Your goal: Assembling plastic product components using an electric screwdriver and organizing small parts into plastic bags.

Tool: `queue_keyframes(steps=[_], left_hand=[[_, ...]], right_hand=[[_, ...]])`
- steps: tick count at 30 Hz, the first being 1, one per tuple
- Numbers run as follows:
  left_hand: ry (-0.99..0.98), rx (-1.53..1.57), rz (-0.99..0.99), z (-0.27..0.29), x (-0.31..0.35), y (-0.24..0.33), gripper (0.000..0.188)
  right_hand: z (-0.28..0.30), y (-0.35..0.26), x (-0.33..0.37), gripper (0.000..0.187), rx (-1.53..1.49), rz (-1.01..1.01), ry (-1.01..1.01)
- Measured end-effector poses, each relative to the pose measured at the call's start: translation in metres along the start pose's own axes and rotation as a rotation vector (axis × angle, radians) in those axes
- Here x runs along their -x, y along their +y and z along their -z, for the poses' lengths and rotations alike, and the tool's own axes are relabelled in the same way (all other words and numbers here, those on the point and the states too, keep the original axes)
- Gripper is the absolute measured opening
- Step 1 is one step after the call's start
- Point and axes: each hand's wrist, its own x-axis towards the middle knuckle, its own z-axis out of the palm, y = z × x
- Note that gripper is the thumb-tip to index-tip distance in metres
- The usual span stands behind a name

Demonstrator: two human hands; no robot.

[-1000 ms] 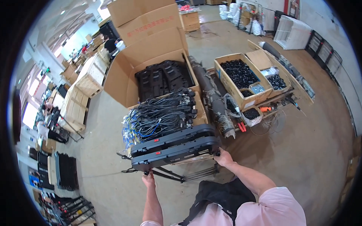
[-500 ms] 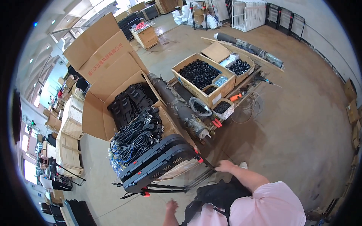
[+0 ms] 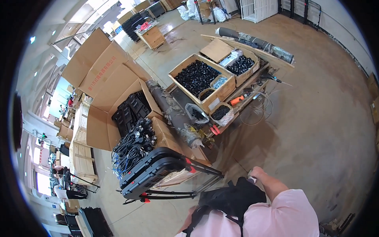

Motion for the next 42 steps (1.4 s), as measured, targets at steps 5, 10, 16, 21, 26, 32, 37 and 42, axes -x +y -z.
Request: queue_keyframes(steps=[5,10,16,21,26,32,37,42], left_hand=[[0.146,-0.027,-0.081,-0.018,-0.031,0.086,0.039],[0.205,-0.17,-0.346,-0.07,-0.032,0.222,0.043],[0.245,-0.066,-0.659,-0.109,-0.055,0.343,0.039],[0.568,-0.206,-0.976,-0.083,-0.079,0.465,0.024],[0.763,-0.746,-1.042,-0.031,-0.124,0.56,0.034],[0.513,-1.462,-0.66,0.004,-0.197,0.594,0.027],[0.386,-1.546,-0.644,0.029,-0.211,0.598,0.026],[0.429,-1.342,-0.834,0.053,-0.143,0.639,0.019]], right_hand=[[0.043,-0.024,0.015,0.05,-0.359,0.159,0.008],[0.038,0.078,-0.007,0.05,-0.452,0.17,0.185],[0.017,0.255,0.011,0.035,-0.391,-0.174,0.126],[-0.01,0.32,0.047,0.021,-0.936,-0.415,0.106],[0.001,0.298,0.039,0.021,-1.276,-0.5,-0.017],[0.141,0.133,0.029,0.031,-0.928,-0.323,0.089],[0.228,0.089,-0.035,0.033,-1.063,-0.242,0.165],[0.275,0.082,-0.079,0.04,-1.101,-0.266,0.187]])
